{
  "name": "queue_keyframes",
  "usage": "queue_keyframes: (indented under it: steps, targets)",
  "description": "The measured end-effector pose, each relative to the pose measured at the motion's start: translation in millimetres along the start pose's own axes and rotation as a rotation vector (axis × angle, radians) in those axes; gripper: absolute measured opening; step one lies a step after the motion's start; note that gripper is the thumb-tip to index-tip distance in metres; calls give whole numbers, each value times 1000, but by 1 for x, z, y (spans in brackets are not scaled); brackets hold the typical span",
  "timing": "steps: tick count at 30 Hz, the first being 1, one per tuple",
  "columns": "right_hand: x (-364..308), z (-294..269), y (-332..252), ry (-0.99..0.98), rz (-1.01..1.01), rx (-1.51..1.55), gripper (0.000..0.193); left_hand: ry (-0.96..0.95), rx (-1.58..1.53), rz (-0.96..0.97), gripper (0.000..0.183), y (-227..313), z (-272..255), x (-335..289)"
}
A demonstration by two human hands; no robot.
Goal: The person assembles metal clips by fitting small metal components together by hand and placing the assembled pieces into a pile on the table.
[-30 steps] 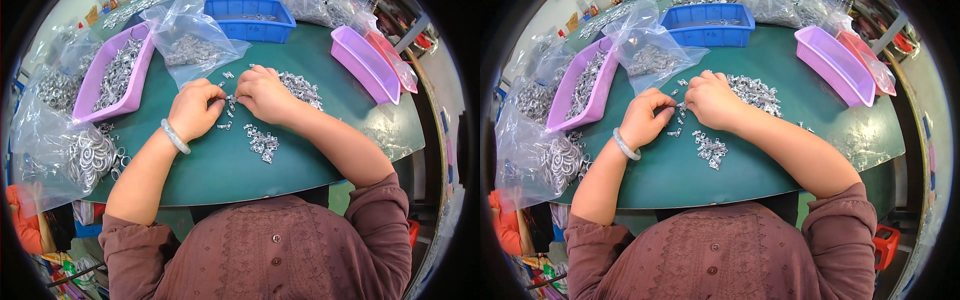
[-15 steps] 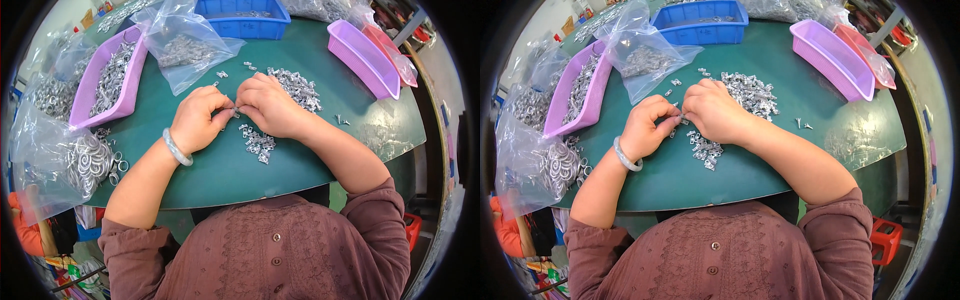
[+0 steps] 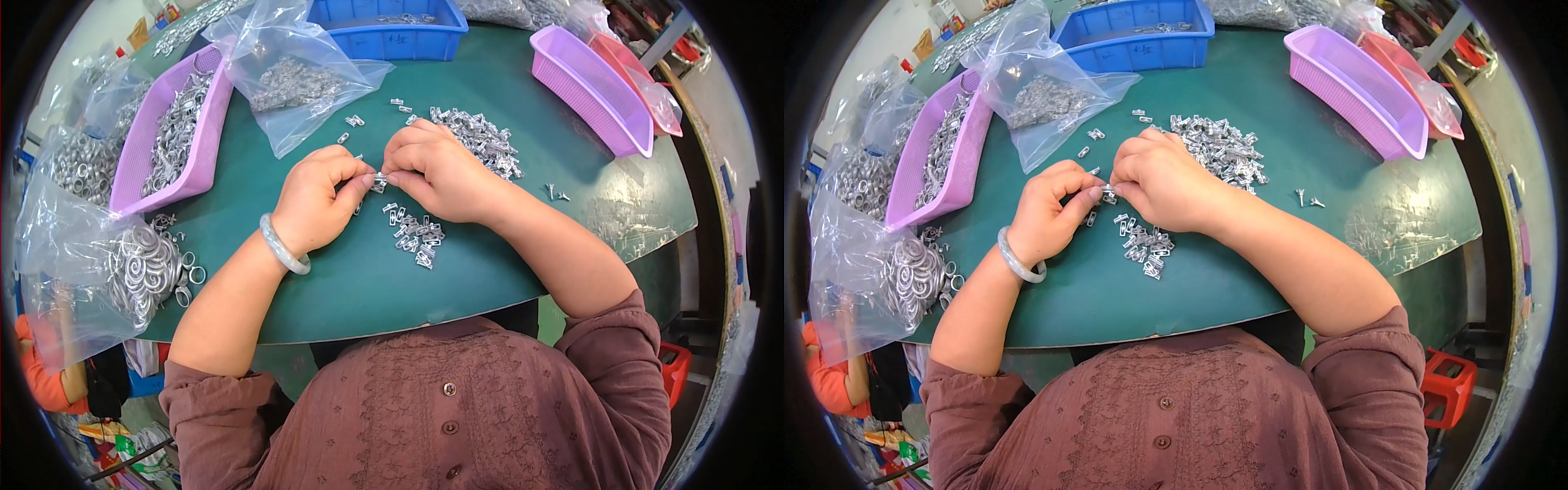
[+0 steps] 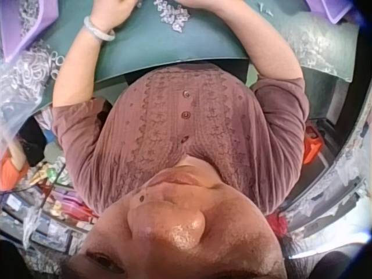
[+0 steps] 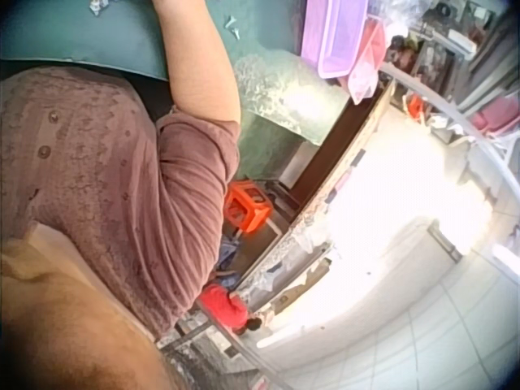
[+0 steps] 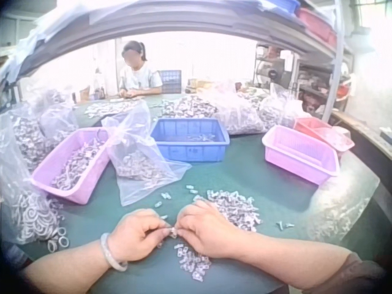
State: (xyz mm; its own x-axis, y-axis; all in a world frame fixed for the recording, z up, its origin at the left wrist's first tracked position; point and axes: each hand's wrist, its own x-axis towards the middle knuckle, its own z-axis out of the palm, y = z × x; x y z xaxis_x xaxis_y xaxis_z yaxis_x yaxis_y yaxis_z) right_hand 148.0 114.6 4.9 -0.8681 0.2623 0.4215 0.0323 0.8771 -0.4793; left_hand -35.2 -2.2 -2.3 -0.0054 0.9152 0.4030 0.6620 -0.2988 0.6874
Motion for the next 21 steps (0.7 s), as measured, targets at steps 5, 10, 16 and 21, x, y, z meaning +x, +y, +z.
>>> queue_keyframes:
  steps: [5, 10, 16, 21]
  targets:
    - [0, 0, 0, 33, -25, -1, 3, -41, -38, -59, 8, 0, -1, -1]
    - [1, -3, 1, 19, 9, 33, 4, -57, -40, -88, 9, 4, -1, 0]
    - [2, -4, 1, 24, 19, 112, 7, -13, -65, -67, 10, 3, -2, 1]
    - [2, -4, 0, 8, 3, 128, 7, -33, -74, -23, 6, -2, -3, -1]
